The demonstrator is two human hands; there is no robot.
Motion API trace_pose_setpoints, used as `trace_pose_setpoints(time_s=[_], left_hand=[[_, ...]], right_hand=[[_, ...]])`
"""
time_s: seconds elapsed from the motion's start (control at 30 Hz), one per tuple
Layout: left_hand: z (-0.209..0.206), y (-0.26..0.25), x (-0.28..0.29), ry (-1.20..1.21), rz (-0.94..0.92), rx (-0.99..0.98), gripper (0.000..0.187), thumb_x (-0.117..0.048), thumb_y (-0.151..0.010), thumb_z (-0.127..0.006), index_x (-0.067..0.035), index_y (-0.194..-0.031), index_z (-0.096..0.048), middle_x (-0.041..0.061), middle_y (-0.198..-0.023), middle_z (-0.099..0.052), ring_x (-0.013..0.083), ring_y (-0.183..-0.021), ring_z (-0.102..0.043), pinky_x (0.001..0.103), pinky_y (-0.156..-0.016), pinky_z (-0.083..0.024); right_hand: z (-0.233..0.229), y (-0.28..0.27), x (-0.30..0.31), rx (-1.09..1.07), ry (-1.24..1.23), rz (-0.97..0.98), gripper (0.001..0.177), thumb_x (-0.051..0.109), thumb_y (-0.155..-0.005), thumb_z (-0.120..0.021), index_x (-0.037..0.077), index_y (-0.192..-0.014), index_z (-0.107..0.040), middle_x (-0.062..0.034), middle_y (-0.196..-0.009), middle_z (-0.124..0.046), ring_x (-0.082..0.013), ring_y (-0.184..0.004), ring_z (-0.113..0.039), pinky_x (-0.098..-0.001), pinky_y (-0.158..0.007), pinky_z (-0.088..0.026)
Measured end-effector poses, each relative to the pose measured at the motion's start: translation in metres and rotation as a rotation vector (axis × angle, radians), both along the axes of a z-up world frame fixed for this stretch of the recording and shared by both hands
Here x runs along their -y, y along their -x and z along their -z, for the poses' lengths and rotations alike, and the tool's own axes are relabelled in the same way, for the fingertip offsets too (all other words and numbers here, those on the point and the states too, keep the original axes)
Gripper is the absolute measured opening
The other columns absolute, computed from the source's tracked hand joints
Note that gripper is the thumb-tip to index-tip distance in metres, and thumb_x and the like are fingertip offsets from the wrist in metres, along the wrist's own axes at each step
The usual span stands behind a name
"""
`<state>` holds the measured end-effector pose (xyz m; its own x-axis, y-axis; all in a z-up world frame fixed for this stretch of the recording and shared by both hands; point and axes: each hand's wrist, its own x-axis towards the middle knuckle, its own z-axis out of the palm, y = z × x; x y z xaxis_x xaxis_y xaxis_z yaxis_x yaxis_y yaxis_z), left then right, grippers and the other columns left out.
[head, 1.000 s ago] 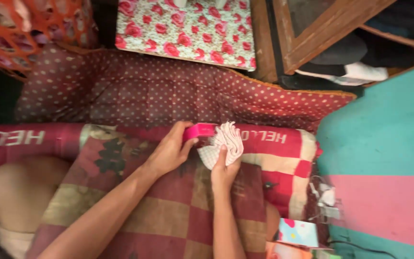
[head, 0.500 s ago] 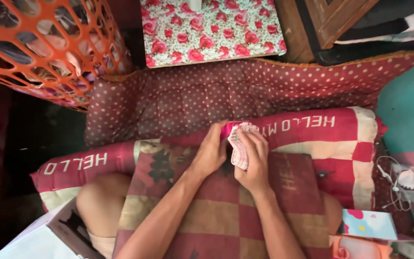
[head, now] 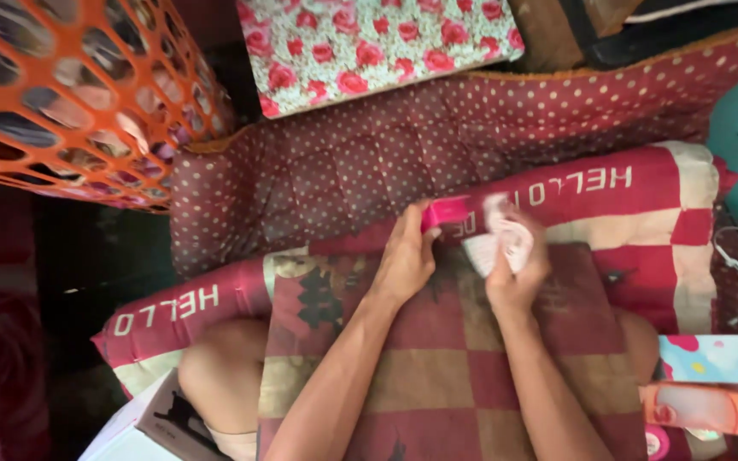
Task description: Wiping and cleaning cosmetic bottles and containers with a cloth.
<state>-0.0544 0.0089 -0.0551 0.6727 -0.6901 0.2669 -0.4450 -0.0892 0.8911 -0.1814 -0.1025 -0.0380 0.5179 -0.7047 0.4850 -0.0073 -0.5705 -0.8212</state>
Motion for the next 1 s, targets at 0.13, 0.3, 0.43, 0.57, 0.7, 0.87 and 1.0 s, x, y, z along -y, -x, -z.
trace_pose_setpoints(time_s=[0.13, 0.3, 0.43, 0.57, 0.7, 0.87, 1.0], left_hand=[[-0.012, 0.001, -0.002, -0.019, 0.005, 0.006, 0.056, 0.009, -0.085, -0.06, -0.002, -0.138, -0.048, 0.027, -0.129, -0.061, 0.046, -0.125, -0.057, 0.048, -0.103, -0.048], [-0.001, 0.001, -0.005, -0.041, 0.036, -0.003, 0.059, 0.01, -0.08, -0.063, -0.003, -0.136, -0.048, 0.028, -0.125, -0.062, 0.0469, -0.121, -0.056, 0.05, -0.101, -0.048], [0.001, 0.0, 0.001, -0.123, 0.035, 0.023, 0.055, 0.011, -0.082, -0.059, -0.004, -0.134, -0.05, 0.027, -0.12, -0.064, 0.0466, -0.118, -0.058, 0.052, -0.099, -0.048], [-0.005, 0.004, -0.003, -0.087, 0.033, 0.042, 0.054, 0.011, -0.084, -0.059, -0.003, -0.135, -0.05, 0.027, -0.121, -0.063, 0.0466, -0.117, -0.058, 0.051, -0.098, -0.048], [-0.012, 0.001, -0.001, 0.008, 0.007, 0.014, 0.048, 0.01, -0.089, -0.061, -0.002, -0.134, -0.049, 0.027, -0.125, -0.062, 0.0461, -0.12, -0.058, 0.05, -0.097, -0.049], [0.0, 0.0, -0.004, -0.112, 0.043, -0.013, 0.05, 0.011, -0.085, -0.06, -0.001, -0.132, -0.049, 0.027, -0.121, -0.062, 0.0465, -0.118, -0.058, 0.05, -0.097, -0.048], [-0.001, 0.0, -0.003, -0.071, 0.023, 0.005, 0.048, 0.011, -0.088, -0.059, -0.001, -0.134, -0.049, 0.026, -0.125, -0.062, 0.0458, -0.121, -0.058, 0.049, -0.099, -0.049]], right_hand=[[-0.041, -0.009, -0.016, 0.036, 0.326, -0.072, 0.032, 0.005, -0.087, -0.057, 0.001, -0.118, -0.065, -0.0147, -0.125, -0.065, -0.0343, -0.12, -0.063, -0.0463, -0.11, -0.049], [-0.034, -0.023, -0.033, -0.156, 0.355, -0.167, 0.038, 0.007, -0.084, -0.057, 0.002, -0.12, -0.069, -0.0153, -0.127, -0.066, -0.0356, -0.123, -0.061, -0.0463, -0.11, -0.046], [-0.023, -0.023, -0.02, -0.132, 0.183, -0.128, 0.032, 0.007, -0.094, -0.057, 0.001, -0.123, -0.068, -0.0162, -0.129, -0.066, -0.0334, -0.125, -0.061, -0.0438, -0.111, -0.046], [0.042, 0.005, 0.017, -0.188, -0.177, 0.021, 0.028, 0.009, -0.095, -0.059, 0.002, -0.121, -0.068, -0.0156, -0.119, -0.07, -0.0318, -0.114, -0.065, -0.0414, -0.102, -0.05], [0.02, 0.009, 0.019, 0.087, -0.343, 0.124, 0.025, 0.008, -0.097, -0.06, 0.001, -0.121, -0.067, -0.0145, -0.118, -0.07, -0.0287, -0.112, -0.065, -0.0389, -0.101, -0.051], [-0.044, -0.019, -0.017, -0.063, 0.433, -0.137, 0.035, 0.008, -0.087, -0.054, 0.002, -0.119, -0.066, -0.0175, -0.117, -0.069, -0.0336, -0.118, -0.064, -0.0445, -0.109, -0.049], [-0.002, -0.02, -0.001, -0.231, 0.04, -0.041, 0.035, 0.005, -0.092, -0.058, -0.002, -0.126, -0.063, -0.0198, -0.118, -0.07, -0.0328, -0.112, -0.066, -0.0411, -0.1, -0.05]])
